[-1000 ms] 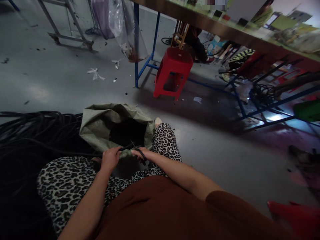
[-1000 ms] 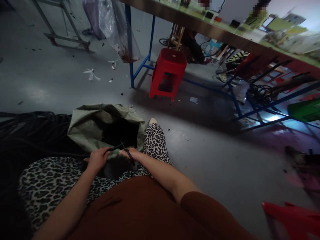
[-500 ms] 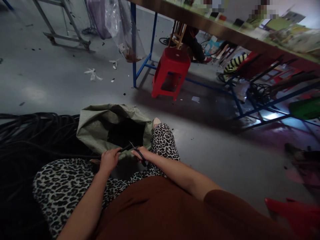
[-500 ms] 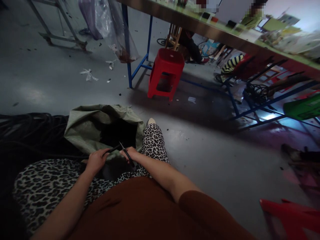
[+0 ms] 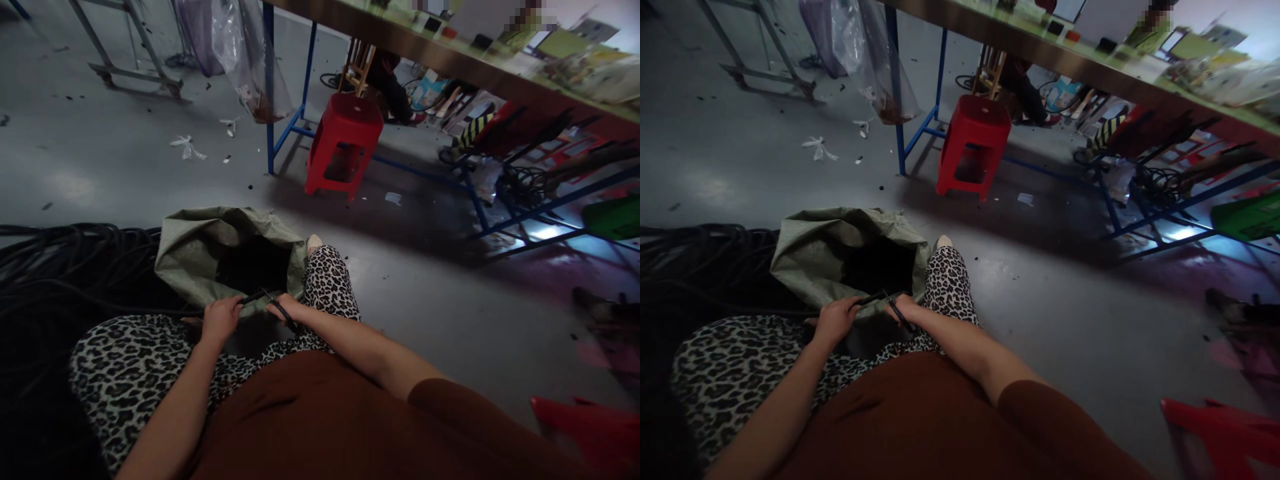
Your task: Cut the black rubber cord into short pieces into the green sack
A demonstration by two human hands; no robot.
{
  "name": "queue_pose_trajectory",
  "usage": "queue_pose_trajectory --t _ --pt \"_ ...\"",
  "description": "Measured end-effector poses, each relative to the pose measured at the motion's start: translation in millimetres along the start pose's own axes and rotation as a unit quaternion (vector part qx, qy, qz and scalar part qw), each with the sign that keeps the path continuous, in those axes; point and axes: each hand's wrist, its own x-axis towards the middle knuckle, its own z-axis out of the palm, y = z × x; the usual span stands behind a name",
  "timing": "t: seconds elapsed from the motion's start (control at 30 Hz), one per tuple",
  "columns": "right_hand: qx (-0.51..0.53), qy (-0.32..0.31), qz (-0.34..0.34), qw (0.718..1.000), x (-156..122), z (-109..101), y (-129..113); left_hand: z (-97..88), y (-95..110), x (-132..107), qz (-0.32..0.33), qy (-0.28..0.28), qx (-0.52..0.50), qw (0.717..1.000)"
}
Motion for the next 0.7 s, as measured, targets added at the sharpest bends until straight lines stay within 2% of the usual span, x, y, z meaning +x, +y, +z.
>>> queue_pose_trajectory --t 0.2,0.37,0.57,0.7 --pt "0.015 0.013 0.011 1.000 5 1 5 3.0 -3 1 -0.013 0.004 0.011 1.000" --pt "0.081 0.019 0.033 0.996 4 0 3 2.6 -4 2 -0.024 0.024 0.001 0.999" --pt "0.128 -0.042 -0.012 0.991 -5 -1 0 -1.3 -2 2 -0.035 0.043 -0.016 0.998" --pt "0.134 -0.054 -0.023 0.989 -8 -1 -2 -1.8 0 2 -0.029 0.052 -0.032 0.998"
